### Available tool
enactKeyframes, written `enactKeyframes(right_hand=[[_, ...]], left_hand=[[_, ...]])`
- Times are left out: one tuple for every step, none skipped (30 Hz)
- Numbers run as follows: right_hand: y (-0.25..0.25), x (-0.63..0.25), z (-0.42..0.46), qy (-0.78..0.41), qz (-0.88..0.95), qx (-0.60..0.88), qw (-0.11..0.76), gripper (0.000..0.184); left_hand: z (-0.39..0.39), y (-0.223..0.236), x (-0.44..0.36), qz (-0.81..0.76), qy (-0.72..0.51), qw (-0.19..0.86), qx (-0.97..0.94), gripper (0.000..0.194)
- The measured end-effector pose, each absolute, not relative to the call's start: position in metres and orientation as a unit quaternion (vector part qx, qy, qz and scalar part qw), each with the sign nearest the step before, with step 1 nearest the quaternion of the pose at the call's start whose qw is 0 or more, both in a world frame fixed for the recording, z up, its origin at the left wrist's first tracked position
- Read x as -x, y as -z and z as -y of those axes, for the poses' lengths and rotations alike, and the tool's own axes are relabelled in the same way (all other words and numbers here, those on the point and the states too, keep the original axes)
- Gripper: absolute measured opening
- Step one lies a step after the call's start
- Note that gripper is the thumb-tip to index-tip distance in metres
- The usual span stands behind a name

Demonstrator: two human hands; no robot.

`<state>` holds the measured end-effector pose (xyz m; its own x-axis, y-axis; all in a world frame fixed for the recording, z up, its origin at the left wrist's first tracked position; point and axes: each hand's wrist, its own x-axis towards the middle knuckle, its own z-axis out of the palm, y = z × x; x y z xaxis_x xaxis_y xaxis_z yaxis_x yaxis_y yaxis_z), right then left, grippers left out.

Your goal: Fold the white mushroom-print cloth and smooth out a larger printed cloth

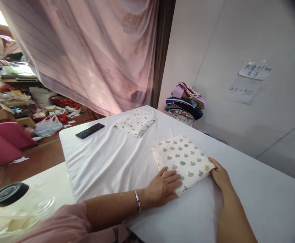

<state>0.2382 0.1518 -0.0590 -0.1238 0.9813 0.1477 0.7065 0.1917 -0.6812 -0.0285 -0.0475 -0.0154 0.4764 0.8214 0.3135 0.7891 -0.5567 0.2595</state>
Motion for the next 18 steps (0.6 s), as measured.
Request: enactKeyframes(right_hand=[[0.059,-0.236,-0.151,-0.226,0.720,0.586,0.297,0.056],[0.058,-0.234,-0.150,-0.216,0.721,0.588,0.297,0.056],[0.058,-0.232,-0.149,-0.206,0.715,0.599,0.296,0.055],[0.057,-0.230,-0.148,-0.195,0.705,0.616,0.293,0.054],[0.056,-0.229,-0.147,-0.186,0.692,0.635,0.288,0.053],[0.055,-0.227,-0.146,-0.179,0.679,0.652,0.284,0.052],[0.053,-0.226,-0.145,-0.176,0.670,0.663,0.283,0.051],[0.052,-0.224,-0.144,-0.175,0.665,0.667,0.286,0.049],[0.051,-0.223,-0.143,-0.173,0.663,0.666,0.295,0.049],[0.050,-0.223,-0.142,-0.173,0.665,0.659,0.306,0.048],[0.050,-0.223,-0.142,-0.174,0.670,0.649,0.318,0.048],[0.050,-0.223,-0.142,-0.177,0.675,0.637,0.327,0.048],[0.050,-0.223,-0.142,-0.184,0.681,0.625,0.335,0.048],[0.050,-0.224,-0.142,-0.193,0.685,0.615,0.340,0.048],[0.050,-0.224,-0.142,-0.202,0.687,0.608,0.343,0.047],[0.050,-0.225,-0.142,-0.211,0.686,0.605,0.345,0.047],[0.050,-0.225,-0.142,-0.216,0.682,0.607,0.346,0.047],[0.049,-0.225,-0.142,-0.218,0.679,0.610,0.346,0.047]], left_hand=[[0.048,0.018,0.028,-0.470,-0.204,0.037,-0.858,0.049],[0.048,0.020,0.027,-0.471,-0.202,0.033,-0.858,0.052],[0.048,0.023,0.026,-0.473,-0.197,0.029,-0.858,0.054],[0.047,0.025,0.026,-0.475,-0.191,0.025,-0.858,0.053],[0.047,0.028,0.025,-0.478,-0.185,0.021,-0.858,0.051],[0.046,0.030,0.026,-0.479,-0.180,0.017,-0.859,0.050],[0.045,0.032,0.026,-0.480,-0.176,0.013,-0.859,0.049],[0.045,0.034,0.027,-0.478,-0.175,0.009,-0.860,0.049],[0.044,0.035,0.028,-0.476,-0.177,0.006,-0.862,0.050],[0.044,0.034,0.029,-0.473,-0.180,0.005,-0.863,0.050],[0.044,0.032,0.030,-0.470,-0.182,0.005,-0.863,0.050],[0.044,0.029,0.030,-0.468,-0.183,0.008,-0.865,0.050],[0.044,0.024,0.030,-0.466,-0.182,0.013,-0.865,0.049],[0.043,0.018,0.030,-0.466,-0.182,0.020,-0.866,0.047],[0.042,0.011,0.029,-0.467,-0.180,0.028,-0.865,0.043],[0.039,0.004,0.026,-0.472,-0.179,0.035,-0.863,0.039],[0.035,-0.003,0.024,-0.478,-0.179,0.039,-0.859,0.036],[0.031,-0.007,0.021,-0.485,-0.180,0.038,-0.855,0.035]])
